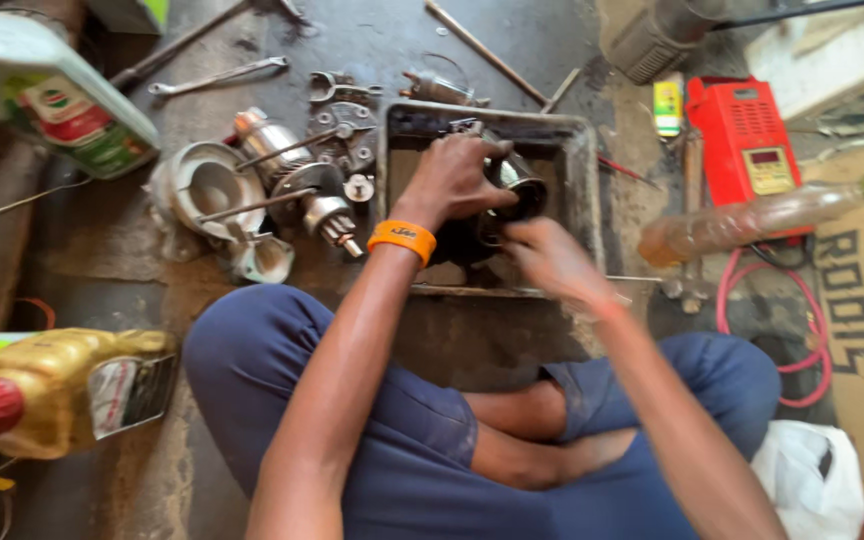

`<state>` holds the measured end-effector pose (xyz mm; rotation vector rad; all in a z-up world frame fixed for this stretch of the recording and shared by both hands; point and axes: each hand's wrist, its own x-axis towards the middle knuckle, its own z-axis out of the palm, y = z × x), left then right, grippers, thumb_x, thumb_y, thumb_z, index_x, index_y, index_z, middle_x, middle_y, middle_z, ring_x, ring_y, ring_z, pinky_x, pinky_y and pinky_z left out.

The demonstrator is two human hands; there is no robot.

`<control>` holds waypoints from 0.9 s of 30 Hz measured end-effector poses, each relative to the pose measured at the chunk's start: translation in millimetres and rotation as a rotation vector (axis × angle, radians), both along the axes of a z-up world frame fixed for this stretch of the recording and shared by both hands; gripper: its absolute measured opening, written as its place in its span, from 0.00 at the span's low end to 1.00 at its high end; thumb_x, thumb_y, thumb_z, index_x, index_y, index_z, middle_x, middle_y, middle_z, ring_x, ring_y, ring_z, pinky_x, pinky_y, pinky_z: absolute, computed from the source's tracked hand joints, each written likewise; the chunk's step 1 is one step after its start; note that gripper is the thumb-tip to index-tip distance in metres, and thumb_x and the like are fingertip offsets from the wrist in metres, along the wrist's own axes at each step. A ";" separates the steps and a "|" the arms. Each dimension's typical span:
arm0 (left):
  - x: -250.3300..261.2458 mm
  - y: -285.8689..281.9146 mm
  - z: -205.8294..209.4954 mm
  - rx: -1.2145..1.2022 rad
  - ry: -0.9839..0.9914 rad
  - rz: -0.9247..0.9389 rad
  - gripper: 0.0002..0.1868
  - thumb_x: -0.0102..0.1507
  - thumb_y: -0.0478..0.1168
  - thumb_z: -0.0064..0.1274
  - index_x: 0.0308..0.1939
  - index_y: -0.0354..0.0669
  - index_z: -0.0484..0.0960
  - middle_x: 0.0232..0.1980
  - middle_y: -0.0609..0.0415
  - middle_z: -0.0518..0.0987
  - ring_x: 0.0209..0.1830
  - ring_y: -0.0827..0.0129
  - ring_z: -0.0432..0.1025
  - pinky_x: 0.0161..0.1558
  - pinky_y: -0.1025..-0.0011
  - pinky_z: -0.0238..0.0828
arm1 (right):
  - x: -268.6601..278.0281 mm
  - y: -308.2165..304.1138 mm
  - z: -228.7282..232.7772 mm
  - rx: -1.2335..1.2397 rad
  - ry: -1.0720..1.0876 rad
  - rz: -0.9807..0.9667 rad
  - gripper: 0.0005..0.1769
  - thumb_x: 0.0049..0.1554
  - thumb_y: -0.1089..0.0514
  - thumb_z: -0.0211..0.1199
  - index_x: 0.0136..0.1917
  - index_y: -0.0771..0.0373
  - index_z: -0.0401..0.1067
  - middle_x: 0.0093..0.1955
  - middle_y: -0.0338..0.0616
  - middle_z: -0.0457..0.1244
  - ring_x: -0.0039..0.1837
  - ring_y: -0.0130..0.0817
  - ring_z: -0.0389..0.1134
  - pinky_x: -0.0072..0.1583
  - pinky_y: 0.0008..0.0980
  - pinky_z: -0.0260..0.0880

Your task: The person scrubs a cylindrical metal part with a brush while it is submerged in a liquid-filled tray. They rotate the part to clean different sides and dip the brush into the liquid repeatedly.

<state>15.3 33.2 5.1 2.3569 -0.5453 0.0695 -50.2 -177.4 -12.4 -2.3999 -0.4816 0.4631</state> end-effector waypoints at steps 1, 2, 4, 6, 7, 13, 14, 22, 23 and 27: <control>3.0 5.7 1.3 0.002 0.003 0.017 0.38 0.45 0.60 0.67 0.57 0.50 0.85 0.49 0.38 0.82 0.52 0.44 0.76 0.57 0.53 0.71 | -0.1 3.9 0.6 -0.017 -0.028 0.000 0.10 0.58 0.60 0.57 0.43 0.71 0.73 0.38 0.64 0.66 0.42 0.56 0.69 0.47 0.47 0.68; 0.8 4.5 -0.4 -0.009 0.014 0.031 0.38 0.45 0.60 0.67 0.56 0.50 0.86 0.50 0.38 0.83 0.52 0.45 0.76 0.57 0.53 0.71 | -6.5 1.8 1.5 -0.046 -0.049 -0.005 0.10 0.58 0.60 0.56 0.41 0.70 0.73 0.37 0.63 0.66 0.41 0.55 0.69 0.47 0.46 0.68; -1.8 -1.3 -1.9 -0.018 0.002 0.039 0.38 0.45 0.61 0.67 0.55 0.49 0.86 0.50 0.38 0.83 0.52 0.45 0.76 0.57 0.54 0.71 | -15.9 -2.8 5.7 -0.021 -0.185 0.011 0.09 0.56 0.61 0.56 0.42 0.69 0.73 0.38 0.62 0.66 0.42 0.56 0.69 0.46 0.45 0.67; -2.4 -5.0 0.0 -0.009 -0.039 0.032 0.38 0.45 0.60 0.68 0.55 0.47 0.86 0.49 0.37 0.82 0.52 0.45 0.76 0.57 0.54 0.72 | -23.2 -2.5 12.9 0.093 -0.412 0.058 0.11 0.51 0.63 0.56 0.45 0.68 0.75 0.40 0.62 0.66 0.44 0.59 0.68 0.45 0.46 0.67; -5.5 -3.0 0.3 -0.016 -0.003 0.034 0.38 0.44 0.59 0.67 0.56 0.48 0.86 0.49 0.38 0.83 0.51 0.46 0.77 0.57 0.54 0.72 | -27.1 -1.4 17.5 0.075 -0.237 0.014 0.09 0.53 0.62 0.54 0.44 0.68 0.74 0.38 0.61 0.66 0.43 0.58 0.68 0.45 0.47 0.67; -11.1 0.8 5.4 -0.035 -0.015 0.025 0.38 0.45 0.58 0.67 0.57 0.47 0.85 0.52 0.38 0.82 0.54 0.45 0.75 0.59 0.54 0.71 | -40.2 13.7 27.1 -0.059 -0.186 -0.078 0.09 0.54 0.64 0.55 0.42 0.71 0.74 0.40 0.66 0.66 0.48 0.63 0.69 0.50 0.51 0.69; -10.8 -3.9 5.9 -0.009 0.040 0.037 0.38 0.46 0.58 0.66 0.57 0.48 0.85 0.52 0.38 0.82 0.54 0.46 0.76 0.60 0.55 0.71 | -42.6 12.9 25.3 -0.025 -0.264 -0.092 0.09 0.52 0.64 0.56 0.43 0.70 0.76 0.41 0.66 0.66 0.48 0.63 0.69 0.51 0.52 0.69; -6.7 -11.5 -6.1 0.022 -0.094 0.022 0.37 0.44 0.58 0.69 0.55 0.49 0.86 0.59 0.28 0.76 0.56 0.40 0.74 0.60 0.52 0.69 | -41.2 17.8 10.0 -0.096 -0.179 -0.163 0.09 0.53 0.66 0.56 0.43 0.72 0.76 0.44 0.67 0.67 0.52 0.64 0.69 0.53 0.54 0.70; -6.5 -13.7 -7.6 0.012 -0.105 0.023 0.38 0.42 0.58 0.69 0.55 0.49 0.86 0.60 0.27 0.75 0.55 0.40 0.74 0.59 0.53 0.69 | -40.2 16.7 10.3 -0.069 -0.222 -0.149 0.10 0.51 0.66 0.57 0.43 0.71 0.77 0.44 0.67 0.67 0.52 0.64 0.69 0.54 0.54 0.70; 0.2 -3.2 -5.6 -0.010 -0.151 0.025 0.40 0.40 0.58 0.70 0.54 0.49 0.87 0.60 0.25 0.74 0.53 0.39 0.74 0.57 0.52 0.69 | -20.3 22.9 11.8 0.030 -0.200 -0.082 0.15 0.50 0.67 0.55 0.50 0.69 0.77 0.45 0.64 0.68 0.51 0.63 0.69 0.52 0.52 0.70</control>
